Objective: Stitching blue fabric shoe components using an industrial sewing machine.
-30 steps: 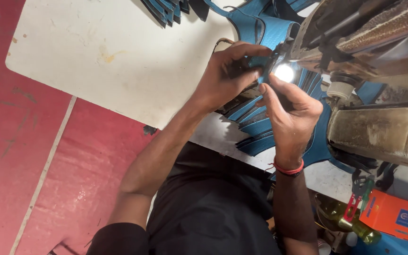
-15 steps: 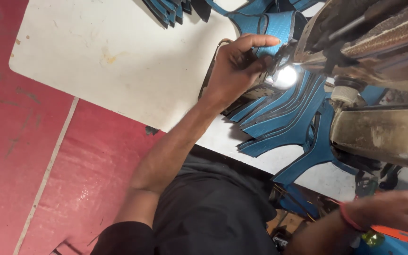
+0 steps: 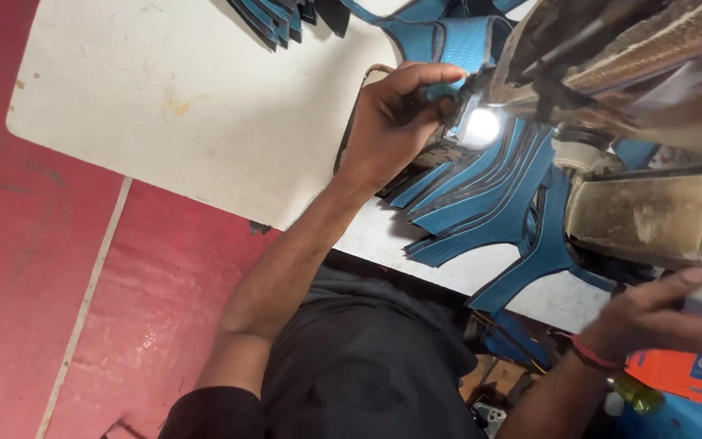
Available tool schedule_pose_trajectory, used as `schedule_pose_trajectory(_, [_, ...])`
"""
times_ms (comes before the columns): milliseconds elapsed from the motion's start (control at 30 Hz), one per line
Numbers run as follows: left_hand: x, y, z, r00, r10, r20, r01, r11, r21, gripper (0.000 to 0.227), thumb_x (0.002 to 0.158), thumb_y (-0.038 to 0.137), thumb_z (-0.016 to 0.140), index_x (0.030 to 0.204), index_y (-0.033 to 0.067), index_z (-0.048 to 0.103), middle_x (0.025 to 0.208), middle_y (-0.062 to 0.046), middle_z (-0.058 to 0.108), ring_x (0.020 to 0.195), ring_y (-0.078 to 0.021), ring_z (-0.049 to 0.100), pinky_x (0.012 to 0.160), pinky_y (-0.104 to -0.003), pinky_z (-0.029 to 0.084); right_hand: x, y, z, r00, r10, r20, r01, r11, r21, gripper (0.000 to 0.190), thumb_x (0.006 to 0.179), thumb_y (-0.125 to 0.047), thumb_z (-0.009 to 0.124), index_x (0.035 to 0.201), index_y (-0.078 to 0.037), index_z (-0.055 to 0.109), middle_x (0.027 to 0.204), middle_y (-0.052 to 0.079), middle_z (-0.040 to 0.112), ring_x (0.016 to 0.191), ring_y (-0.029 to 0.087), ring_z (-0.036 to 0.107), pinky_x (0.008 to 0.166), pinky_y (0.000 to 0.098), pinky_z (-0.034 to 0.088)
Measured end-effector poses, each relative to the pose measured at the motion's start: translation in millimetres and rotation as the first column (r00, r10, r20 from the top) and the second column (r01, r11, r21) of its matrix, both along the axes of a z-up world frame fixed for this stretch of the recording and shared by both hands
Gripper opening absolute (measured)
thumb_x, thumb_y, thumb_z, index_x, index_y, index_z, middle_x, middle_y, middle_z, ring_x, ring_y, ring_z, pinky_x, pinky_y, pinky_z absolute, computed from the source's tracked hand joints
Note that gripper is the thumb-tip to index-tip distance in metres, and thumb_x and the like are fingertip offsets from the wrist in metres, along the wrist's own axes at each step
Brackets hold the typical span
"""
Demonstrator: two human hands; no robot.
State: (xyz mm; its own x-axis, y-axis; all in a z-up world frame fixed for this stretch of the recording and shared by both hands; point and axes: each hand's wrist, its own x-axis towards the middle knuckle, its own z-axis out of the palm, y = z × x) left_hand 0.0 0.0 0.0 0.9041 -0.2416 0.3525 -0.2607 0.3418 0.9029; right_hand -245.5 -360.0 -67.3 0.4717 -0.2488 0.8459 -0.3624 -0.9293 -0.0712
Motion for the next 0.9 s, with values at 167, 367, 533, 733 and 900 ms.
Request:
schedule_pose_trajectory(167, [-1.7,-0.4,-0.2,0.992,-0.026,-0.122,0.032,0.998,0.055,0.03,0.1,-0.006,0.07,0.126,0.0095,0.069,0.092,0.001,0.073,0.069,-0.0008,0.057,0.056,-0.02,0.04,-3.0,23.0,40.8,0.976,-0.203,0.085,0.135,0.857,0.497,0.039,0.121,-0.003,0.053,0.092,0.022,0.046,0.079,0.027,0.046,0.067,0.042,0.039,0.064,0.0481,0.03])
schedule_pose_trajectory(367, [-15.3,-1.7,-1.3,0.987,-0.043,-0.153,0.045,0.999,0.01,0.04,0.106,-0.003,0.069,0.142,0.0122,0.063,0.082,0.003,0.059,0.07,-0.0019,0.049,0.06,-0.022,0.034,83.0,116.7,45.5,0.837,0.493,-0.237,-0.37,0.829,0.419,0.017,0.105,0.0,0.063,0.12,0.005,0.068,0.126,0.018,0.067,0.122,0.03,0.065,0.107,0.0414,0.054])
schedule_pose_trajectory(533, [-36.6,7.9,10.2,0.986,0.156,-0.067,-0.142,0.974,0.179,0.046,0.103,0.002,0.063,0.147,0.0115,0.054,0.111,-0.001,0.067,0.096,-0.0078,0.067,0.083,-0.026,0.057,105.4,126.4,17.1,0.818,0.532,-0.22,-0.258,0.68,0.686,0.044,0.095,-0.006,0.084,0.131,0.005,0.062,0.128,0.018,0.062,0.11,0.03,0.065,0.093,0.0414,0.054])
schedule_pose_trajectory(733, [-75.1,1.1,22.9,0.956,0.292,0.025,-0.281,0.887,0.367,0.033,0.106,0.004,0.062,0.139,0.0072,0.058,0.111,-0.004,0.07,0.092,-0.0104,0.069,0.082,-0.027,0.057,98.2,136.8,49.7,0.895,0.438,-0.08,-0.276,0.688,0.671,0.045,0.09,0.006,0.085,0.13,0.001,0.064,0.126,0.016,0.06,0.098,0.021,0.065,0.08,0.0327,0.056])
schedule_pose_trajectory(900, [-99.3,-5.5,46.5,0.988,0.138,0.072,-0.156,0.889,0.43,0.035,0.105,0.006,0.067,0.137,0.008,0.054,0.117,-0.009,0.067,0.105,-0.0164,0.066,0.095,-0.03,0.054,79.0,178.0,117.1,0.849,0.499,0.175,-0.363,0.309,0.879,0.043,0.092,0.009,0.08,0.131,0.001,0.062,0.113,0.009,0.066,0.096,0.011,0.064,0.084,0.0234,0.054])
